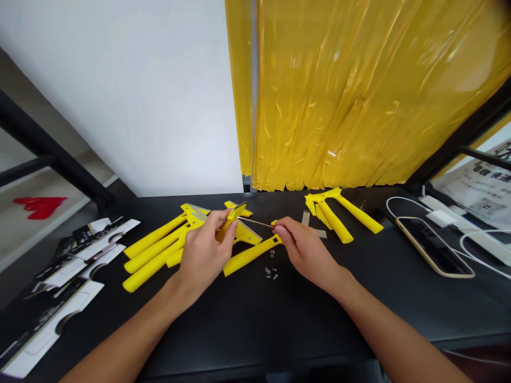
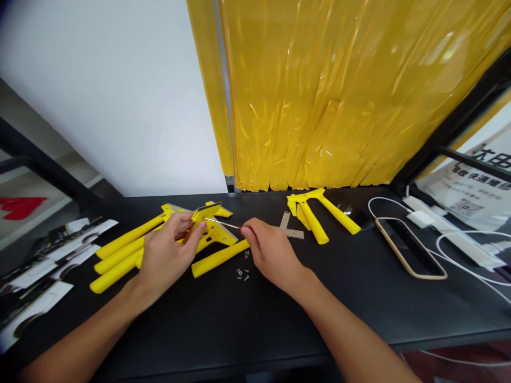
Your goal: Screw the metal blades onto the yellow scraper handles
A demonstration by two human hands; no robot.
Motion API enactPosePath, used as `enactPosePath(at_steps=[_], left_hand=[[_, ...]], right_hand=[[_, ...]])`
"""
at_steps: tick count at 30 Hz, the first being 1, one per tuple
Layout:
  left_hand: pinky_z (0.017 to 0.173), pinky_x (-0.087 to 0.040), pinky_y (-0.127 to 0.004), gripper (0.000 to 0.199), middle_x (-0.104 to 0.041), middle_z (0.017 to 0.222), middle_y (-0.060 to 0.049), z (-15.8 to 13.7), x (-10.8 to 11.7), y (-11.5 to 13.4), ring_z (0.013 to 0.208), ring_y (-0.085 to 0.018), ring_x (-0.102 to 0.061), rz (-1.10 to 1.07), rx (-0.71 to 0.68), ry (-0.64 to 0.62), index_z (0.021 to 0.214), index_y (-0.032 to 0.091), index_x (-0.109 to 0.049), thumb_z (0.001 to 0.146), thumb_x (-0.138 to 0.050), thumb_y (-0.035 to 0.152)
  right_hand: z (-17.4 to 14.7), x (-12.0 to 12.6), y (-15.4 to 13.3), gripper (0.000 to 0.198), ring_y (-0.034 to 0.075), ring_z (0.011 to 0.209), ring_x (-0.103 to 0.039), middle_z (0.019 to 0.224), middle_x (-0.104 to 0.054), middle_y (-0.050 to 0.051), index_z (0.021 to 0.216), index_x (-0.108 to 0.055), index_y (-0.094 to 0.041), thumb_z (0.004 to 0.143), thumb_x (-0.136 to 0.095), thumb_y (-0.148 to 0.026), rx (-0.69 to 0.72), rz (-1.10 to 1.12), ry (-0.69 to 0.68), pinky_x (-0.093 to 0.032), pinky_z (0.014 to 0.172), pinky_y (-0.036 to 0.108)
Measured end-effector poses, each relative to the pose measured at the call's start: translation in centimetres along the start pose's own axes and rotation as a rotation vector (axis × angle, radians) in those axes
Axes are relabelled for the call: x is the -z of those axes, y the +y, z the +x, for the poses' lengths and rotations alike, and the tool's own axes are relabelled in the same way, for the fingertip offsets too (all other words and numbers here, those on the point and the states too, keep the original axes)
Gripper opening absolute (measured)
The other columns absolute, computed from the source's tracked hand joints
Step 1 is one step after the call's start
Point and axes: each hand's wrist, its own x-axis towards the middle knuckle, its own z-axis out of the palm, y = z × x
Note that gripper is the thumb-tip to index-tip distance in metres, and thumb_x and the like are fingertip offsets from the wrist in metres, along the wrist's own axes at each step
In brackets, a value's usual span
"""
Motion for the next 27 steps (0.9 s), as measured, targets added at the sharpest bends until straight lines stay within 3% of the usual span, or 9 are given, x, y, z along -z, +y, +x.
enactPosePath(at_steps=[3,7,13,19,21,24,27], left_hand=[[0.078,-0.059,-0.029,0.019,-0.077,0.095,-0.003,-0.15,-0.03,0.12,0.082,-0.019,-0.075,-0.001,-0.020,-0.004,0.112,0.023,-0.062,0.094,-0.063,0.028],[0.080,-0.060,-0.030,0.021,-0.077,0.095,-0.004,-0.24,0.02,0.18,0.083,-0.019,-0.075,0.019,-0.040,0.011,0.113,0.023,-0.063,0.094,-0.063,0.028],[0.078,-0.060,-0.029,0.023,-0.076,0.092,-0.003,-0.22,0.05,0.08,0.080,-0.019,-0.075,0.027,-0.036,0.026,0.114,0.022,-0.064,0.092,-0.065,0.028],[0.081,-0.061,-0.029,0.027,-0.077,0.099,-0.004,0.11,0.33,-0.03,0.081,-0.018,-0.074,0.028,-0.113,0.052,0.118,0.022,-0.066,0.091,-0.066,0.024],[0.084,-0.061,-0.030,0.029,-0.076,0.102,-0.005,0.16,0.39,-0.07,0.082,-0.019,-0.074,0.020,-0.127,0.053,0.120,0.022,-0.067,0.091,-0.066,0.024],[0.085,-0.061,-0.032,0.029,-0.077,0.101,-0.005,0.08,0.36,-0.10,0.083,-0.019,-0.074,0.017,-0.127,0.078,0.120,0.023,-0.068,0.090,-0.067,0.026],[0.082,-0.062,-0.031,0.029,-0.077,0.097,-0.004,-0.01,0.19,-0.08,0.079,-0.019,-0.074,0.014,-0.105,0.099,0.118,0.023,-0.069,0.089,-0.069,0.027]], right_hand=[[0.05,0.20,-0.05,0.025,0.019,0.084,-0.063,0.091,-0.067,0.006,0.101,-0.059,-0.021,0.106,-0.038,-0.032,0.041,0.042,0.040,-0.048,0.075,0.032],[-0.09,0.15,-0.05,0.018,0.017,0.074,-0.062,0.087,-0.066,0.003,0.110,-0.055,-0.021,0.101,-0.052,-0.037,-0.044,0.061,0.014,-0.046,0.065,0.029],[-0.23,-0.15,-0.03,0.029,0.017,0.079,-0.064,0.086,-0.068,0.005,0.094,-0.059,-0.020,0.106,-0.037,-0.034,0.008,0.024,-0.034,-0.047,0.072,0.031],[-0.35,-0.46,-0.42,0.021,0.016,0.071,-0.061,0.083,-0.065,0.001,0.109,-0.054,-0.020,0.099,-0.054,-0.039,-0.065,0.093,0.025,-0.045,0.062,0.028],[-0.27,-0.36,-0.33,0.018,0.016,0.073,-0.061,0.084,-0.065,0.002,0.103,-0.056,-0.020,0.102,-0.049,-0.036,-0.033,0.083,0.015,-0.045,0.065,0.028],[-0.10,-0.10,-0.29,0.030,0.016,0.078,-0.062,0.084,-0.065,0.004,0.090,-0.059,-0.019,0.106,-0.039,-0.035,0.042,0.044,-0.001,-0.045,0.071,0.030],[-0.11,-0.04,-0.58,0.027,0.017,0.083,-0.063,0.089,-0.067,0.005,0.097,-0.060,-0.020,0.106,-0.040,-0.035,0.035,0.057,0.026,-0.046,0.074,0.030]])
